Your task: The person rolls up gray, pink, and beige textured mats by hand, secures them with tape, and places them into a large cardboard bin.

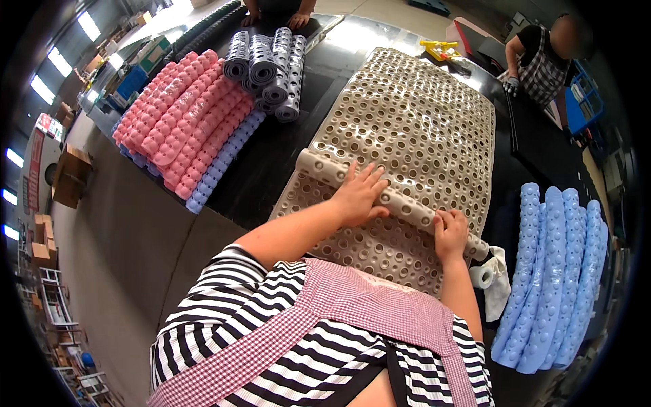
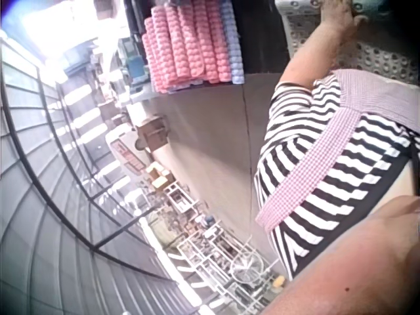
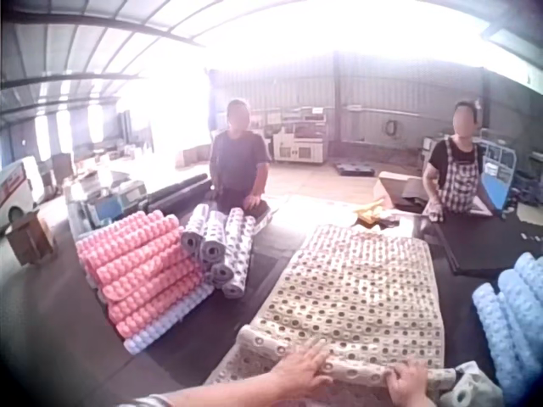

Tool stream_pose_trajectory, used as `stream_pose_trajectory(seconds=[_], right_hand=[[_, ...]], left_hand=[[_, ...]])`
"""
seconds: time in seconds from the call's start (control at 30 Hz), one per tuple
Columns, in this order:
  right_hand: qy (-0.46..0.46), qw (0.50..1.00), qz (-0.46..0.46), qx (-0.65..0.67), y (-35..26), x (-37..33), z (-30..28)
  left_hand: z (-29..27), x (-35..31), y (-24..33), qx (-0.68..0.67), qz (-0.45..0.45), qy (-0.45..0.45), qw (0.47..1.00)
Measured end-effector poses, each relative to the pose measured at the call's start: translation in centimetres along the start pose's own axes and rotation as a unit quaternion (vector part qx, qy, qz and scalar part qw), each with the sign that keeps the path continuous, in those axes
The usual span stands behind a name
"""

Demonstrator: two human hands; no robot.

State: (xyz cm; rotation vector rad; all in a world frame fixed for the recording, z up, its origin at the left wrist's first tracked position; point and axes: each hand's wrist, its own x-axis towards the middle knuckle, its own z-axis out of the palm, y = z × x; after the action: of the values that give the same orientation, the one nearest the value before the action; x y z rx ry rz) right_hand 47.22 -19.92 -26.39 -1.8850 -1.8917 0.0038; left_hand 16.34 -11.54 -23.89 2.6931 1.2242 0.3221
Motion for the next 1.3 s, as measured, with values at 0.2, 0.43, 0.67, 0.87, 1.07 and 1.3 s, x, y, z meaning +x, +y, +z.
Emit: stream_pose_trajectory(seconds=[0.2, 0.43, 0.67, 0.87, 1.07, 1.3], right_hand=[[0.096, 0.995, -0.035, 0.015, -0.5, 3.0, 0.0], [0.054, 0.992, -0.08, -0.083, -0.1, 3.2, 0.8], [0.046, 0.991, -0.083, -0.093, -0.3, 1.5, 0.5], [0.058, 0.99, -0.116, -0.059, -0.4, 1.4, -0.3], [0.02, 0.995, -0.042, 0.084, 1.7, 5.4, -0.9], [0.095, 0.991, -0.07, -0.056, 0.6, 3.9, 2.3]], left_hand=[[-1.5, 8.6, -1.9, -0.048, -0.083, -0.128, 0.987], [-1.9, 12.7, -2.5, -0.034, -0.167, -0.15, 0.974], [-3.2, 6.5, 0.9, -0.035, -0.193, -0.15, 0.969], [-2.0, 5.6, 0.8, -0.004, -0.178, -0.136, 0.975], [-3.2, 11.5, -1.5, -0.066, -0.231, -0.163, 0.957], [-0.6, 13.7, -4.5, 0.022, -0.171, -0.025, 0.985]])
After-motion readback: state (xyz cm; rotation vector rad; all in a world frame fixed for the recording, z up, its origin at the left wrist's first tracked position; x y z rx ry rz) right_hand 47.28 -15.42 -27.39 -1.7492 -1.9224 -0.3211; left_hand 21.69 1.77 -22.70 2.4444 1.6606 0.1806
